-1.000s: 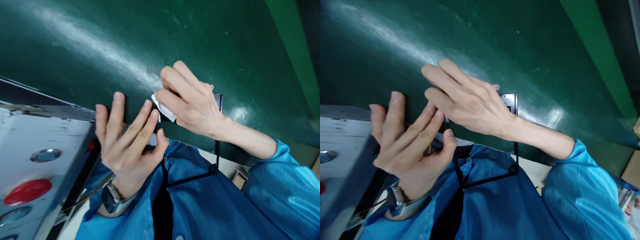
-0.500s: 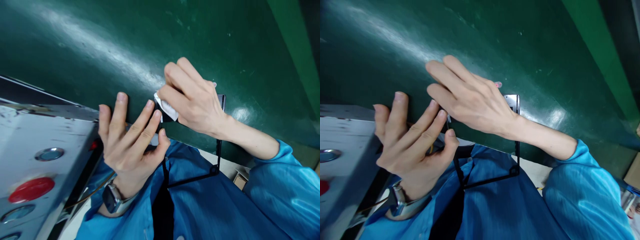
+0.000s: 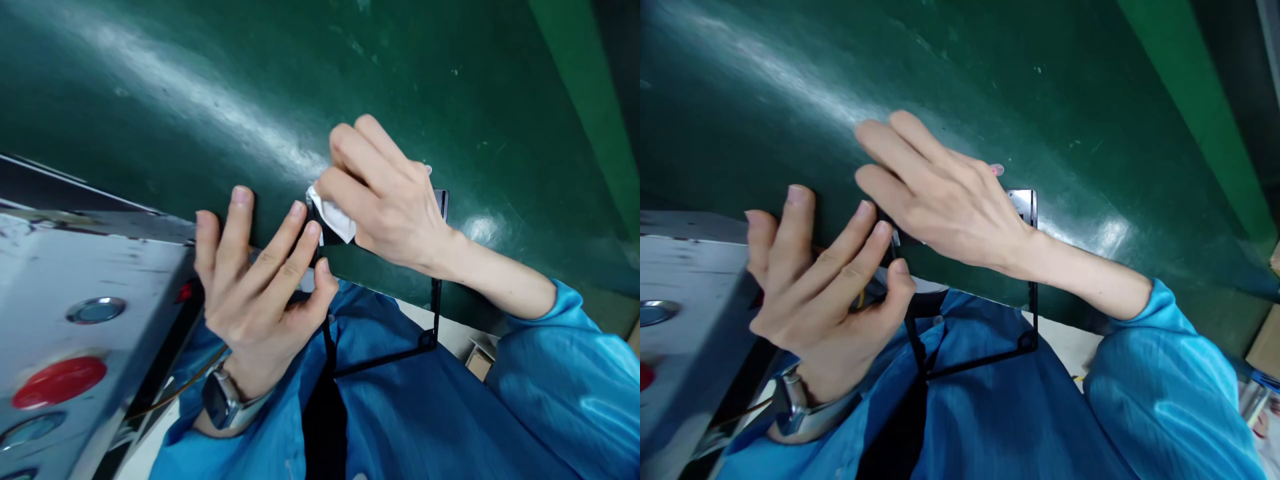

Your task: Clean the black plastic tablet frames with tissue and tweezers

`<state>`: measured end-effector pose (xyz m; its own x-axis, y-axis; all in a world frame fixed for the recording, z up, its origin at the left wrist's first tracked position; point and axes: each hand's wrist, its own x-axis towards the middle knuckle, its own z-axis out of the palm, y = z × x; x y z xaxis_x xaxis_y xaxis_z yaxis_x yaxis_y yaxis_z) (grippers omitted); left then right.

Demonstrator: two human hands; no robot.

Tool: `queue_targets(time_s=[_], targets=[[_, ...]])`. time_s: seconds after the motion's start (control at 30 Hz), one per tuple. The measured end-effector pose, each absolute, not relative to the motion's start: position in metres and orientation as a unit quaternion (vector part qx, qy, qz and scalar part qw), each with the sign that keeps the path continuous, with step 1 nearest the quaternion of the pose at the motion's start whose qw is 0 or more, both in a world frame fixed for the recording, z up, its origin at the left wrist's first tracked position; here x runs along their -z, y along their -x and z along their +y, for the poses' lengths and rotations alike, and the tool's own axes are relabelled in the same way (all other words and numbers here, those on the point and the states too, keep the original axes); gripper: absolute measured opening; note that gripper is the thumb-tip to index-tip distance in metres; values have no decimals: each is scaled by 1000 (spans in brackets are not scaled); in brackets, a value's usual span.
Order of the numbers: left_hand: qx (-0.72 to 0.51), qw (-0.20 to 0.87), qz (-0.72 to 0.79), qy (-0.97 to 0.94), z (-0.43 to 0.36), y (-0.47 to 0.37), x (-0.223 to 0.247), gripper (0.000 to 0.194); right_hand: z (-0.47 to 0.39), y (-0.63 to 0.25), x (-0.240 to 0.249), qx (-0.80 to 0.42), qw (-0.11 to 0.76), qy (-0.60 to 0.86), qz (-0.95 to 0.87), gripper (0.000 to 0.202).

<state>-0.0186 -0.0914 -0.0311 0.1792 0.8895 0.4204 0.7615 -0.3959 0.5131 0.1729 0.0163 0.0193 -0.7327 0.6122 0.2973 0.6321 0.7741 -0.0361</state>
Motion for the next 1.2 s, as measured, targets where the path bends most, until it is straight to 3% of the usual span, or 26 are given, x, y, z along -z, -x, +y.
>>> queue_targets(time_s=[0.43, 0.63, 0.87, 1.2], targets=[[-347, 88, 542, -760, -92, 18, 33, 83, 15, -168, -22, 17, 89, 343, -935, 54], [-334, 104, 559, -751, -93, 16, 30, 84, 14, -169, -19, 49, 143, 340, -928, 54], [-335, 100, 556, -754, -93, 17, 31, 83, 15, -168, -24, -12, 106, 368, -924, 57], [-355, 97, 552, -749, -92, 15, 32, 80, 15, -167, -19, 5, 159, 370, -915, 55]])
